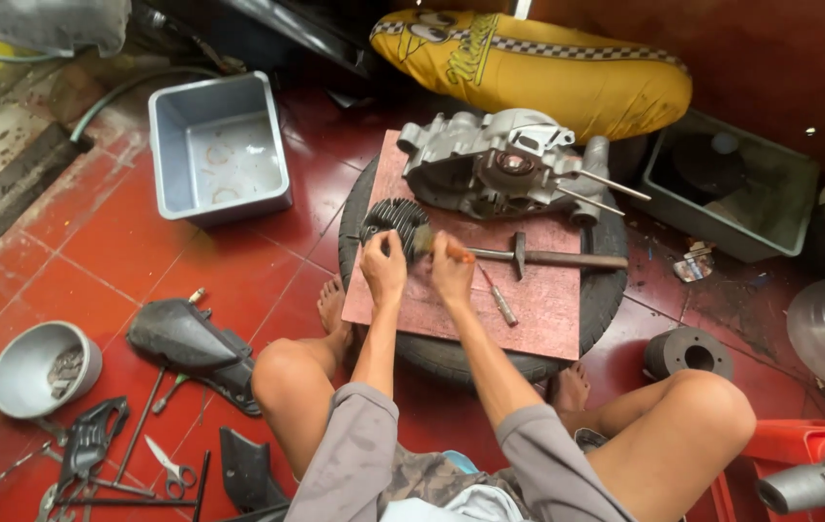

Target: Cleaning dirt and grime from motorcycle engine cylinder fins and casing using a brush and a small scraping tool.

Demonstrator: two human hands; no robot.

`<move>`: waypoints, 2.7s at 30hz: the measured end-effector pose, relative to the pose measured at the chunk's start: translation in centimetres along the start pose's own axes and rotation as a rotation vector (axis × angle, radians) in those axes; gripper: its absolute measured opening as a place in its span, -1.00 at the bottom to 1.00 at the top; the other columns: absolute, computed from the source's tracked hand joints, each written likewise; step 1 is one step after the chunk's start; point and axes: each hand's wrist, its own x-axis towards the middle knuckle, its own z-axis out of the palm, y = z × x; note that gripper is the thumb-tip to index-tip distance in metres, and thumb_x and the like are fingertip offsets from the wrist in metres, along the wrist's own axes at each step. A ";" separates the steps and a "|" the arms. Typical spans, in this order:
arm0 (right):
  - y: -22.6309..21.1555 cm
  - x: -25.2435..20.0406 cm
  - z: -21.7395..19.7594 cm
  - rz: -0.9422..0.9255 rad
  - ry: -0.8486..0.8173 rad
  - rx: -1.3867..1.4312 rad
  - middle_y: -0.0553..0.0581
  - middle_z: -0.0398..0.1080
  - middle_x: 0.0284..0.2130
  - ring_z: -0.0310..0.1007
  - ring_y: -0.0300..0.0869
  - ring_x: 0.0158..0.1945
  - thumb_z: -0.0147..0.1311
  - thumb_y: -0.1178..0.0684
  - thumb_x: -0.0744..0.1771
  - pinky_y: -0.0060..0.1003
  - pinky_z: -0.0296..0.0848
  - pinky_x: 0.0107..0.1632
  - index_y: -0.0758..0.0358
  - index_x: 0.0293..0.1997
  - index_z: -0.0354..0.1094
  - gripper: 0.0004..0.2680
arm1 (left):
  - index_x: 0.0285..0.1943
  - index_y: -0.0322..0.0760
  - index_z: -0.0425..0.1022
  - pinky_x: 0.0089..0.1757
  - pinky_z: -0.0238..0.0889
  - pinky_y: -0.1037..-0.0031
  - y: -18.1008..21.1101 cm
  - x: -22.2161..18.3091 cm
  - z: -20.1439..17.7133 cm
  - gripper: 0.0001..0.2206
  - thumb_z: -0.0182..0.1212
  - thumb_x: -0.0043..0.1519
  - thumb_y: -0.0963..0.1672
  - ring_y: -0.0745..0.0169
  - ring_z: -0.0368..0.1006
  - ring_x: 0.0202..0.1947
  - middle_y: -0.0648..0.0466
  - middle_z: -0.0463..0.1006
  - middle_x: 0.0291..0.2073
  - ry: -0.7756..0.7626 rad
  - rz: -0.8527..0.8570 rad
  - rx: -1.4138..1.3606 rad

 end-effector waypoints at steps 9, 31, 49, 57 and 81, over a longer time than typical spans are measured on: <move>-1.6 -2.1 -4.9 0.156 -0.192 -0.140 0.39 0.56 -0.28 0.54 0.12 0.02 0.20 -0.30 0.28 -0.02 0.46 0.10 -0.03 -0.15 0.61 -0.74 | -0.06 -0.12 0.60 0.16 0.26 0.17 1.0 -4.0 2.2 -0.70 0.37 0.02 -0.07 -0.08 0.45 0.15 -0.09 0.53 -0.01 0.121 -0.070 -0.139; 1.6 -25.5 -45.2 -0.030 0.374 -0.010 0.25 0.57 -0.22 0.56 -0.14 -0.20 0.20 0.21 0.31 -0.20 0.57 -0.14 0.32 0.17 0.41 -0.71 | -0.03 -0.16 0.35 -0.14 0.29 0.06 36.7 -32.9 -1.9 -0.81 0.11 0.18 -0.20 -0.34 0.45 -0.21 -0.20 0.50 -0.23 -1.621 0.789 -0.524; 18.4 -20.8 -48.7 0.443 0.600 0.456 0.23 0.51 -0.31 0.60 -0.11 -0.29 -0.17 -0.33 0.45 -0.24 0.63 -0.21 0.30 0.07 0.41 -0.57 | -0.02 -0.04 0.50 -0.03 0.38 0.02 24.9 -47.5 16.1 -0.75 -0.04 0.30 0.02 -0.20 0.57 -0.05 -0.07 0.64 -0.21 -1.808 0.789 0.332; 26.0 -2.3 -47.8 0.404 0.563 0.106 0.29 0.51 -0.46 0.54 -0.06 -0.48 0.04 -0.15 0.42 -0.22 0.59 -0.53 0.26 -0.21 0.52 -0.73 | 0.07 -0.10 0.46 -0.09 0.44 -0.12 25.1 -36.8 25.9 -0.70 -0.07 0.32 0.02 -0.30 0.58 -0.08 -0.19 0.61 -0.16 -1.413 0.830 0.538; 35.2 -41.5 -45.8 0.817 1.168 -1.085 0.21 0.18 0.21 0.20 0.09 0.20 0.15 0.07 0.34 0.10 0.15 0.14 0.10 0.25 0.30 -0.68 | 0.11 -0.21 0.50 -0.09 0.49 -0.08 14.4 -62.5 14.6 -0.57 0.26 0.00 -0.16 -0.28 0.60 -0.05 -0.18 0.65 -0.14 -2.324 0.940 0.638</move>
